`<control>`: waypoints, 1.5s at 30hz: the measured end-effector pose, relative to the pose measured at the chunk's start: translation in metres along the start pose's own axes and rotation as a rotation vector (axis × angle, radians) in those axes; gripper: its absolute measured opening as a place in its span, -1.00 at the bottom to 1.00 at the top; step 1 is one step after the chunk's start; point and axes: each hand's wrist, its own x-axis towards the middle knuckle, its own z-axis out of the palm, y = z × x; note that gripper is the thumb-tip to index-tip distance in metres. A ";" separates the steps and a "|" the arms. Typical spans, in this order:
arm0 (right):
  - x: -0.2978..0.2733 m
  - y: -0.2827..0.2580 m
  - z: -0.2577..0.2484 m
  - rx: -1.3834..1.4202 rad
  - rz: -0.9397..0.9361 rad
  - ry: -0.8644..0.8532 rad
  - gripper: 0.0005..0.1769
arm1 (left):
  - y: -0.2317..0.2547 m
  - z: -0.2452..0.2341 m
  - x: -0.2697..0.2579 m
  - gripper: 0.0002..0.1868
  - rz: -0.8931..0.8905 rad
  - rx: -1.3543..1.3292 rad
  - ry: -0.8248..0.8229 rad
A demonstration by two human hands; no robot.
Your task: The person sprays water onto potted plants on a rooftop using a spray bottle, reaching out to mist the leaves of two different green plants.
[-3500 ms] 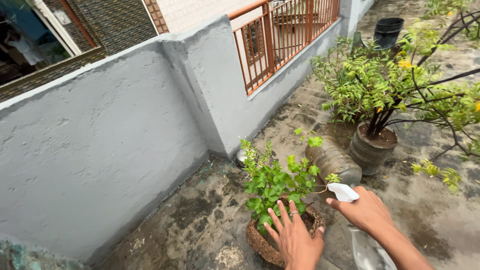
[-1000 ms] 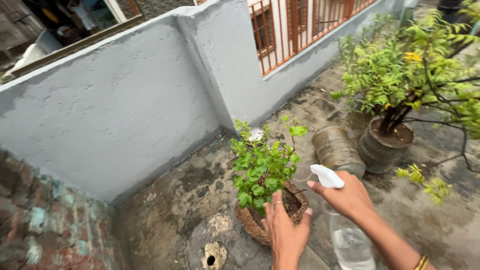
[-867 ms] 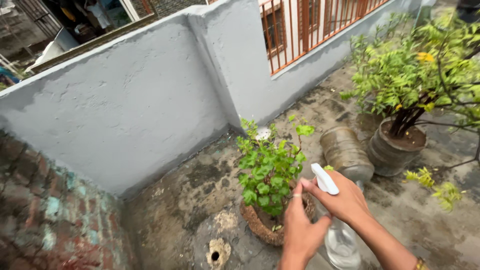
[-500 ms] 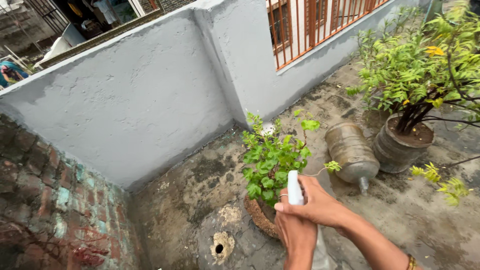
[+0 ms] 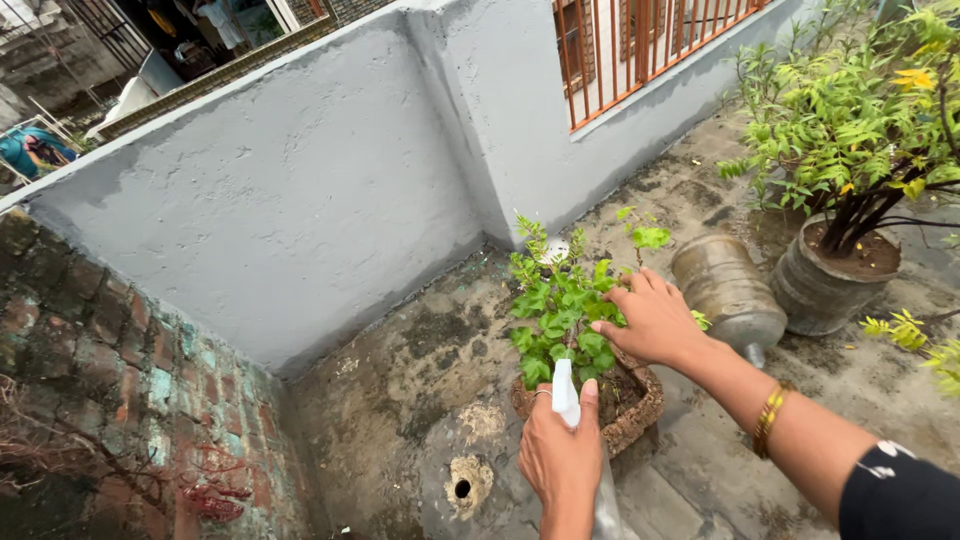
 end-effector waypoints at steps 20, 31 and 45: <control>0.010 -0.032 0.006 -0.066 0.005 -0.156 -0.32 | -0.012 -0.014 0.020 -0.42 0.033 0.027 0.020; 0.027 -0.044 0.008 -0.025 -0.058 -0.079 -0.33 | -0.014 -0.028 0.029 -0.38 0.103 -0.034 0.215; 0.050 -0.058 -0.004 -0.049 -0.098 -0.005 -0.42 | -0.027 -0.024 0.035 -0.52 0.037 -0.020 0.066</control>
